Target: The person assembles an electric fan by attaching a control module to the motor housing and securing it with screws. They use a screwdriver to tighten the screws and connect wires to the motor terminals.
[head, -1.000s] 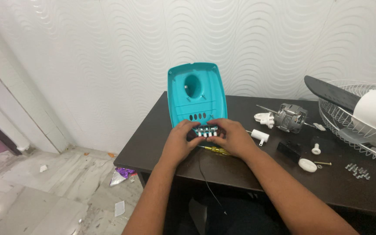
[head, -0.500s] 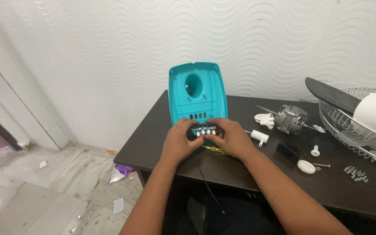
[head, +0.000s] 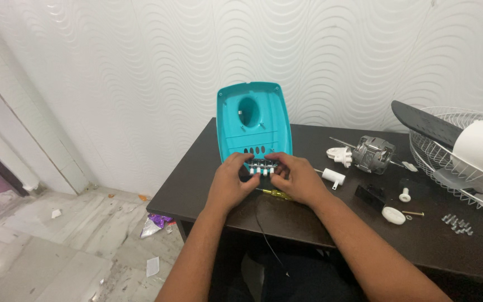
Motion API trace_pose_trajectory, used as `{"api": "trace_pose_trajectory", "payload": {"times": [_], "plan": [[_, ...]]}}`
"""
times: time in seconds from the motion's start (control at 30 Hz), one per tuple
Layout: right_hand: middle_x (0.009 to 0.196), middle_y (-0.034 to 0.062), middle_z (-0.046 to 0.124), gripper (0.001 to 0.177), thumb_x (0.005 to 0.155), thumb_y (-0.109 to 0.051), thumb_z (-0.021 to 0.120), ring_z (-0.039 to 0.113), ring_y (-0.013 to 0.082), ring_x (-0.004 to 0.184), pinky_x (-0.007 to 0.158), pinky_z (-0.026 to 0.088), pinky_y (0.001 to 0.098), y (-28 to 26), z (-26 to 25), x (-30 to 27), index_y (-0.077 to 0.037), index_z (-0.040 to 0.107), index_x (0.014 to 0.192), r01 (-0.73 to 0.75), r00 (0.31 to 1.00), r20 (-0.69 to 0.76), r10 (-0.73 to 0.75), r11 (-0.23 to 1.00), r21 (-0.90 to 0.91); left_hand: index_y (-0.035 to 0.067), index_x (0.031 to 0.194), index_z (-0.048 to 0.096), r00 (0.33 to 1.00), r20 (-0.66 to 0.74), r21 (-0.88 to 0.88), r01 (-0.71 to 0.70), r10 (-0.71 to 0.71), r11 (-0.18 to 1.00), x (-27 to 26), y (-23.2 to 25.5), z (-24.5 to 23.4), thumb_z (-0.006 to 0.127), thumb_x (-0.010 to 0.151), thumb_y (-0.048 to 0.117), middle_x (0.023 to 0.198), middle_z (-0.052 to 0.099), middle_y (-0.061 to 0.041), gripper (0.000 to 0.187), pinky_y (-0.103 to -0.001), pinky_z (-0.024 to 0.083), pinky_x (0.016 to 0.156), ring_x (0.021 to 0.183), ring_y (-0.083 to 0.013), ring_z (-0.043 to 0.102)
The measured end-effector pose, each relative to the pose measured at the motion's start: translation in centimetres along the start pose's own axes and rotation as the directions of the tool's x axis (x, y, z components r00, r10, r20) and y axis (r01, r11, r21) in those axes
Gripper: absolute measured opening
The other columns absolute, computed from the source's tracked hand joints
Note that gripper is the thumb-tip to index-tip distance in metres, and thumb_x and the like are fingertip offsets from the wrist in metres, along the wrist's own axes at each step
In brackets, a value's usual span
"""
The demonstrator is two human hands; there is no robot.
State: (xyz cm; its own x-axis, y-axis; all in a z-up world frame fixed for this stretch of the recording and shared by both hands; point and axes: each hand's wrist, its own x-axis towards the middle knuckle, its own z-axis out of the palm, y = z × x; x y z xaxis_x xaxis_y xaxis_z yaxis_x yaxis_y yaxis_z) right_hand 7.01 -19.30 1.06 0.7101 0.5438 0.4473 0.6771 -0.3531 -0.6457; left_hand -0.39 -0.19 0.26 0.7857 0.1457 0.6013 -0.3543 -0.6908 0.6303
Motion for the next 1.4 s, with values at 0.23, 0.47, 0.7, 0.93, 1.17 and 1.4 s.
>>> {"api": "trace_pose_trajectory", "payload": {"times": [0.23, 0.47, 0.7, 0.93, 1.17, 1.4], "plan": [[0.079, 0.0065, 0.07, 0.053, 0.076, -0.015, 0.077, 0.066, 0.0142, 0.067, 0.065, 0.056, 0.0299, -0.3, -0.1, 0.1, -0.009, 0.067, 0.127, 0.033, 0.999, -0.016, -0.033, 0.999, -0.028, 0.004, 0.119, 0.069, 0.997, -0.024, 0.024, -0.066, 0.067, 0.998, 0.0, -0.3, 0.3, 0.079, 0.078, 0.022, 0.109, 0.07, -0.012, 0.046, -0.039, 0.058, 0.078, 0.09, -0.0271, 0.072], [0.071, 0.0046, 0.068, 0.047, 0.078, -0.019, 0.08, 0.062, 0.0138, 0.06, 0.058, 0.052, 0.03, -0.7, 0.0, 0.1, -0.01, 0.07, 0.123, -0.021, 0.999, -0.042, 0.019, 0.999, -0.031, 0.004, 0.116, 0.07, 0.997, -0.034, 0.057, -0.063, 0.065, 0.996, 0.0, 0.0, 0.2, 0.081, 0.076, 0.023, 0.105, 0.071, -0.013, 0.046, -0.039, 0.057, 0.077, 0.09, -0.0279, 0.071], [0.069, 0.0042, 0.066, 0.047, 0.079, -0.019, 0.079, 0.059, 0.013, 0.057, 0.056, 0.05, 0.0297, -0.7, 0.0, 0.1, -0.013, 0.069, 0.125, -0.089, 0.996, -0.03, 0.088, 0.996, -0.016, 0.004, 0.116, 0.07, 0.986, -0.095, 0.037, -0.136, 0.139, 0.99, -0.1, 0.4, -0.1, 0.081, 0.077, 0.022, 0.109, 0.071, -0.013, 0.044, -0.04, 0.056, 0.081, 0.097, -0.0323, 0.071], [0.079, 0.0053, 0.066, 0.052, 0.072, -0.004, 0.071, 0.061, 0.0128, 0.067, 0.066, 0.054, 0.0275, 0.1, 0.1, 0.2, -0.008, 0.068, 0.124, 0.011, 1.0, -0.025, -0.01, 0.999, 0.04, 0.006, 0.127, 0.066, 0.999, 0.027, -0.041, -0.043, 0.044, 0.998, -0.2, -0.3, 0.1, 0.078, 0.082, 0.016, 0.124, 0.065, -0.013, 0.047, -0.04, 0.054, 0.09, 0.109, -0.0333, 0.066], [0.081, 0.0034, 0.067, 0.052, 0.072, -0.005, 0.071, 0.064, 0.0124, 0.069, 0.067, 0.056, 0.0271, 0.1, 0.2, 0.3, -0.01, 0.068, 0.123, -0.066, 0.997, -0.039, 0.067, 0.998, 0.017, 0.007, 0.13, 0.061, 0.996, 0.082, -0.091, -0.012, 0.02, 0.996, -0.1, -1.0, 0.5, 0.077, 0.079, 0.006, 0.128, 0.062, -0.011, 0.054, -0.039, 0.051, 0.096, 0.116, -0.032, 0.063], [0.078, 0.0026, 0.066, 0.052, 0.073, -0.003, 0.071, 0.06, 0.0122, 0.065, 0.063, 0.053, 0.0268, 0.4, 0.3, 0.4, -0.012, 0.069, 0.124, -0.076, 0.996, -0.053, 0.078, 0.997, 0.026, 0.006, 0.127, 0.062, 0.998, 0.05, -0.08, -0.024, 0.028, 0.997, 0.1, -1.3, 0.8, 0.074, 0.082, 0.004, 0.123, 0.064, -0.012, 0.047, -0.04, 0.053, 0.088, 0.103, -0.032, 0.068]]}}
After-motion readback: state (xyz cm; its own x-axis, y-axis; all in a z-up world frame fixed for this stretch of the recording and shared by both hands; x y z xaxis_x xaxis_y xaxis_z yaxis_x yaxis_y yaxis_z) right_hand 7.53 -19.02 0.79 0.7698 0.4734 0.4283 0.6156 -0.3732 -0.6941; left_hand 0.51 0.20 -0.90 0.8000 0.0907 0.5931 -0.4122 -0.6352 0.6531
